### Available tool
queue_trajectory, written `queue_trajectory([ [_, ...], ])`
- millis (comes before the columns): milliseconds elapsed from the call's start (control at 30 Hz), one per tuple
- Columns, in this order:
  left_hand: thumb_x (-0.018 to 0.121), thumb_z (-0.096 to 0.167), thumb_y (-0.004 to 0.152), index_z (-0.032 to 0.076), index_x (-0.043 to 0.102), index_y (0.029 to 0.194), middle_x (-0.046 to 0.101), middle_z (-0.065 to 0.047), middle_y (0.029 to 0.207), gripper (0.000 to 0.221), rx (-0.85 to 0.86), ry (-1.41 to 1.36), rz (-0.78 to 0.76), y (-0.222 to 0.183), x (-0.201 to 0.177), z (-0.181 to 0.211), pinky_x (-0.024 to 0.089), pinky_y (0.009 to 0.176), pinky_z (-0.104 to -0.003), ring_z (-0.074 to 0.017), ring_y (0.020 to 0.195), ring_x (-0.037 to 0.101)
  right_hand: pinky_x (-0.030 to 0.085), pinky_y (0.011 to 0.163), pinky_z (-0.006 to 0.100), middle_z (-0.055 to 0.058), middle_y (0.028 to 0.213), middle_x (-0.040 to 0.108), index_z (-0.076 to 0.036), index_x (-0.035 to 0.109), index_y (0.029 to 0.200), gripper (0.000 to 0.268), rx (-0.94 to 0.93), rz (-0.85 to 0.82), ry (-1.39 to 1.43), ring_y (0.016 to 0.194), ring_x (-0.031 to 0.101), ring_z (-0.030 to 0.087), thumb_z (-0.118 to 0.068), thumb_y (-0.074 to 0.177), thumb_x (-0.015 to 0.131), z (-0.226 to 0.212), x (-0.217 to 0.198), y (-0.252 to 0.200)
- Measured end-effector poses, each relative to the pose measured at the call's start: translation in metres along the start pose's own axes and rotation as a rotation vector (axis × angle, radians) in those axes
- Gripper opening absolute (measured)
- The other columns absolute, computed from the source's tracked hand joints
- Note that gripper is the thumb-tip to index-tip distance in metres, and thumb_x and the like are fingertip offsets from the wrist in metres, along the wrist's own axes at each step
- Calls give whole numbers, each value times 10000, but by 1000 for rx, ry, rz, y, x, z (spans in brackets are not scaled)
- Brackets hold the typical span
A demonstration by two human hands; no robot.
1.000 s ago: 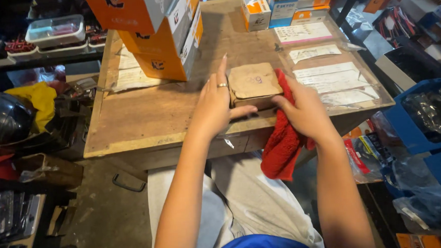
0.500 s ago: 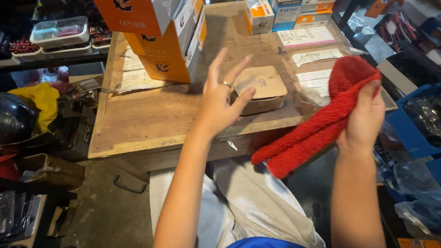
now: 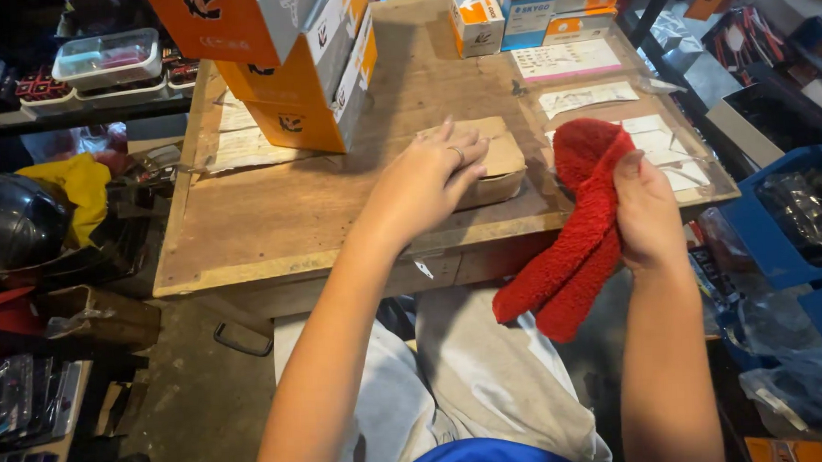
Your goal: Wiping down cardboard boxes containing motorcycle parts using a red cloth.
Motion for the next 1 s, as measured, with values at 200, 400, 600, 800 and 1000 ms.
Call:
queue_trajectory([
  [200, 738, 222, 910, 149, 767, 1159, 726, -127, 1236, 261, -10, -90, 40, 6, -11, 1, 488, 1073, -446, -405, 1216, 640, 529, 934, 306, 59, 1265, 692, -16, 592, 1401, 607, 11, 5, -82, 1084, 655, 144, -505, 1053, 497, -6, 9, -2],
  [400, 756, 231, 834, 221, 690, 1301, 542, -134, 1480, 472, -33, -79, -62, 16, -29, 17, 457, 1041, -455, -390, 1230, 600, 525, 935, 296, 58, 1262, 694, -19, 595, 1399, 621, 13, 5, -95, 1087, 652, 137, -517, 1042, 497, -6, 13, -1],
  [600, 734, 235, 918, 216, 693, 1321, 517, -160, 1493, 405, 82, 20, -183, 20, -2, 2, 337, 1060, -533, -413, 1366, 458, 521, 909, 297, 66, 1232, 699, -16, 615, 1389, 628, 29, 7, -117, 1049, 641, 139, -529, 1044, 501, 2, 7, 0],
  [800, 693, 217, 928, 232, 651, 1366, 546, -145, 1481, 440, -30, -54, -237, 24, -1, 0, 433, 1116, -455, -369, 1351, 523, 517, 896, 293, 64, 1219, 700, -11, 612, 1387, 630, 17, -14, -146, 1031, 635, 132, -528, 1046, 496, -4, 11, -1],
  [1000, 692, 251, 955, 215, 708, 1329, 577, -103, 1482, 376, -39, -136, -240, 19, 13, -10, 386, 1182, -474, -398, 1459, 429, 522, 933, 277, 49, 1246, 700, -23, 600, 1394, 626, -36, -41, -176, 1072, 646, 115, -529, 1041, 493, -13, 20, -2],
])
Point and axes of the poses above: each hand's wrist, its own y-axis towards the middle knuckle, its own x-axis out of the palm, z = x × y, the point moved 7 cm from there along y, towards the middle knuckle
